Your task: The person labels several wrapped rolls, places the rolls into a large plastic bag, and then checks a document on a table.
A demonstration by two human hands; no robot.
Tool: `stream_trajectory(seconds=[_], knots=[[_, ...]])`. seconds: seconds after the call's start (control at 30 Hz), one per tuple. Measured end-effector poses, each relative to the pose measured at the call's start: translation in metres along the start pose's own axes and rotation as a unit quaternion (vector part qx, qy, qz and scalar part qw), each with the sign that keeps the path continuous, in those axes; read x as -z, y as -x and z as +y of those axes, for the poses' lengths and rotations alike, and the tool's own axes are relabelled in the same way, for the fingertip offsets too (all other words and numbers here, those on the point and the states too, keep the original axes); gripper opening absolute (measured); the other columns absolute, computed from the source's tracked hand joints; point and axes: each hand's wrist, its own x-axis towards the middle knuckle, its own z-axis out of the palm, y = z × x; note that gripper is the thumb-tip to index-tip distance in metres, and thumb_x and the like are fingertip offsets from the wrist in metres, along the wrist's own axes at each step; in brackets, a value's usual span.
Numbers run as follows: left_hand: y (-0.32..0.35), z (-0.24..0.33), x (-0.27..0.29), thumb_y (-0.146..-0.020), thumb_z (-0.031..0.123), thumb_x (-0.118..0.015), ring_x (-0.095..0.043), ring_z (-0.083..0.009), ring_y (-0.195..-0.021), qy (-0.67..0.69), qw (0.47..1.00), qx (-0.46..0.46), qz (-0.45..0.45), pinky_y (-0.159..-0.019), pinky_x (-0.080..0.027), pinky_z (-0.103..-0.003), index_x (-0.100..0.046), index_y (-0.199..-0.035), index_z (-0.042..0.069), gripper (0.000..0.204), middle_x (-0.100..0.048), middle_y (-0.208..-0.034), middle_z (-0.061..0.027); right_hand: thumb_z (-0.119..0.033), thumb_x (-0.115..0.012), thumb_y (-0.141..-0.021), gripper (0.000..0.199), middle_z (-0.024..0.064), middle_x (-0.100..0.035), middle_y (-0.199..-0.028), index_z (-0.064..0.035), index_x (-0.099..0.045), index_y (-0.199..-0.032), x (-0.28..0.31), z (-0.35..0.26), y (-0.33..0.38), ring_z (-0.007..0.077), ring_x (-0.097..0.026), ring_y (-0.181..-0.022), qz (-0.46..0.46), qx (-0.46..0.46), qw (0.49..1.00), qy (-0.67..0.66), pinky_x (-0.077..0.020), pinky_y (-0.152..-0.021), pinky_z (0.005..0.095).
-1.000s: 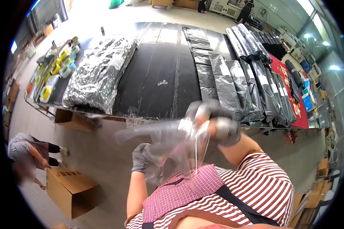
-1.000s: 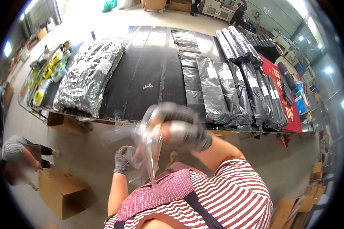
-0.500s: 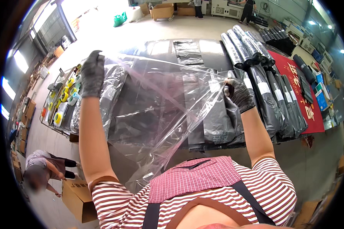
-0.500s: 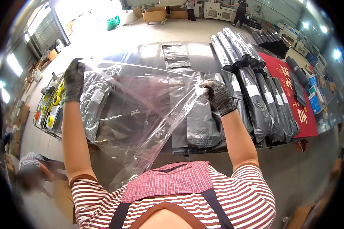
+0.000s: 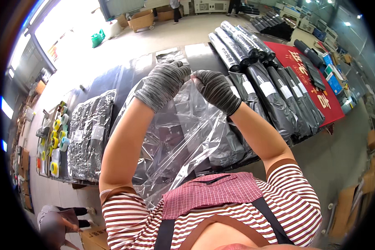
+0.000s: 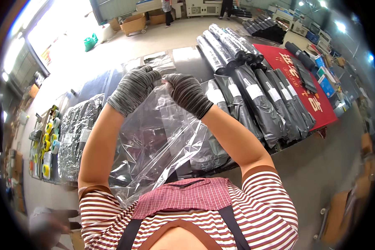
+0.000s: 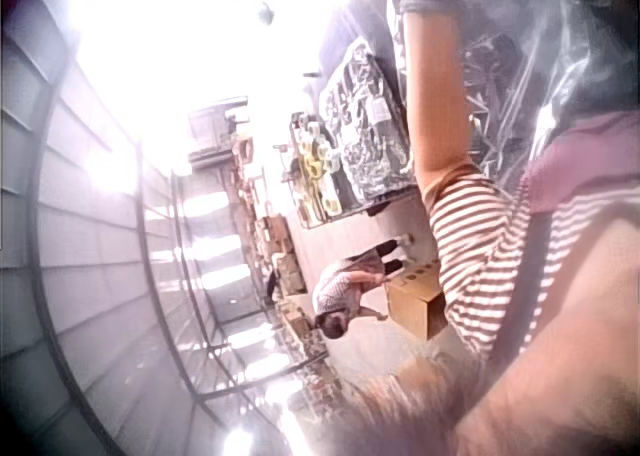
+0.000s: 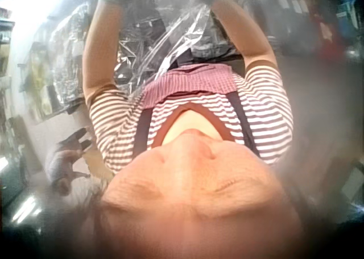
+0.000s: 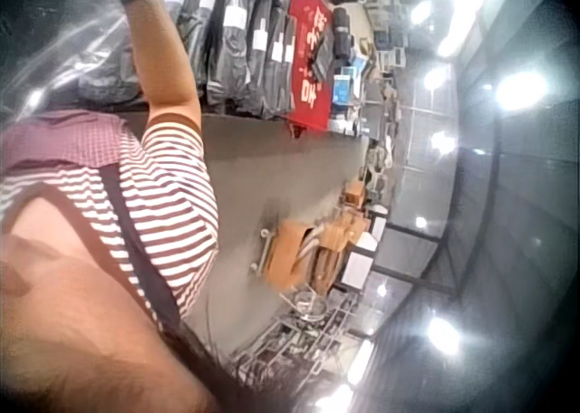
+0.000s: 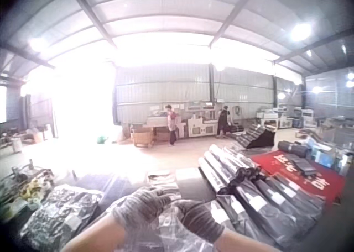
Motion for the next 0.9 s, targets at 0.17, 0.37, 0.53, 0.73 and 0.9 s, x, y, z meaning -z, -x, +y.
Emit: stream_trajectory(seconds=[0.17,0.37,0.53,0.73,0.9], knots=[[0.035,0.011,0.019,-0.081,0.005,-0.064,-0.061,-0.0252,-0.083,0.109,0.945,0.127,0.281,-0.078,-0.050,-0.031,-0.064,-0.105,0.006,0.024,-0.063,-0.089,-0.0088,-0.016,-0.064,-0.081,0.017,0.0061,-0.063,-0.064,0.0003,-0.065,-0.077,0.021,0.017,-0.003,0.0100,-0.057,-0.055,-0.145,-0.290,0.910,-0.259,-0.0461,-0.053,0.0244],[0.106,0.029,-0.041,-0.086,0.025,-0.066,-0.057,-0.0148,-0.067,0.451,0.838,0.308,0.004,-0.065,-0.049,-0.028,-0.065,-0.092,0.001,0.025,-0.063,-0.073,-0.0098,-0.022,-0.070,-0.080,0.021,0.0009,-0.060,-0.063,-0.0021,-0.065,-0.078,0.007,-0.013,-0.003,0.0062,-0.053,-0.056,-0.187,-0.347,0.863,-0.317,-0.0414,-0.052,0.0210],[0.097,0.030,-0.085,-0.084,0.037,-0.067,-0.058,-0.0104,-0.075,0.579,0.730,0.353,0.084,-0.060,-0.048,-0.023,-0.061,-0.102,0.001,0.040,-0.063,-0.085,-0.0038,-0.025,-0.067,-0.083,0.024,0.0047,-0.063,-0.063,-0.0013,-0.068,-0.079,-0.011,-0.050,0.010,0.0085,-0.057,-0.054,-0.140,-0.340,0.836,-0.407,-0.0473,-0.052,0.0207],[0.105,0.034,-0.084,-0.083,0.031,-0.068,-0.056,-0.0093,-0.066,0.665,0.619,0.399,0.125,-0.056,-0.046,-0.022,-0.067,-0.092,0.001,0.032,-0.063,-0.077,-0.0026,-0.022,-0.061,-0.085,0.024,0.0057,-0.065,-0.073,0.0013,-0.066,-0.084,-0.018,-0.045,0.025,0.0103,-0.059,-0.060,-0.165,-0.238,0.886,-0.363,-0.0486,-0.056,0.0224],[0.115,0.019,-0.094,-0.090,0.016,-0.057,-0.064,-0.0190,-0.069,0.758,0.409,0.435,0.263,-0.060,-0.056,-0.029,-0.062,-0.096,0.000,0.018,-0.065,-0.084,-0.0109,-0.021,-0.051,-0.088,0.025,0.0047,-0.062,-0.069,-0.0011,-0.064,-0.081,-0.029,-0.019,0.029,0.0114,-0.057,-0.062,-0.037,-0.311,0.884,-0.347,-0.0483,-0.058,0.0263]])
